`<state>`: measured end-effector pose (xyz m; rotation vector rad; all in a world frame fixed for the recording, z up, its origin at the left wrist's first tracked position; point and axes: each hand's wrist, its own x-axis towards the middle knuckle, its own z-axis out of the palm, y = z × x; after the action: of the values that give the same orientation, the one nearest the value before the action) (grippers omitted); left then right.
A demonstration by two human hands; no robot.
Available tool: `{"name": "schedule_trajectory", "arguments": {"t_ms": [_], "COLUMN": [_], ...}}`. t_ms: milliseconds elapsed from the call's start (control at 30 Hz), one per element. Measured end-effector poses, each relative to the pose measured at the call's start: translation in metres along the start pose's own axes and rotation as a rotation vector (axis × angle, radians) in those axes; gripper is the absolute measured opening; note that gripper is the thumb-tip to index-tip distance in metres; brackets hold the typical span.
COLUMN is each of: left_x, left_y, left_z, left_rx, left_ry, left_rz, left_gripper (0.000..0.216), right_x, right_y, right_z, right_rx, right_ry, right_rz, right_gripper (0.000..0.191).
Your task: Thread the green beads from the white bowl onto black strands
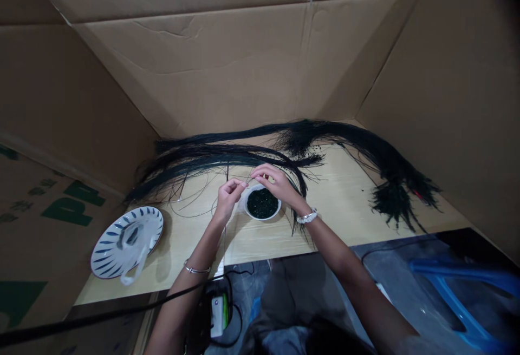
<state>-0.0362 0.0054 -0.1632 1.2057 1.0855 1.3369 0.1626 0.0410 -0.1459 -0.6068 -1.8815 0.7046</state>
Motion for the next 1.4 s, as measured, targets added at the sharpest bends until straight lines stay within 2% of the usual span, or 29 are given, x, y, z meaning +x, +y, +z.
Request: {"name": "schedule_trajectory", "arguments": {"t_ms": [1400], "left_x": [-0.0001], "left_y": [-0.0019], "left_z": [-0.0016], "left_rx": [0.030], "left_ry": [-0.009], "left_rz": [0.003], "left_gripper": [0.038], "right_x": [0.0003], "right_y": [-0.0031], "right_z": [-0.0010], "right_rx": [-0.003], "right_ry": [-0.010], "right_rz": [0.009], "right_gripper": [0.020]}}
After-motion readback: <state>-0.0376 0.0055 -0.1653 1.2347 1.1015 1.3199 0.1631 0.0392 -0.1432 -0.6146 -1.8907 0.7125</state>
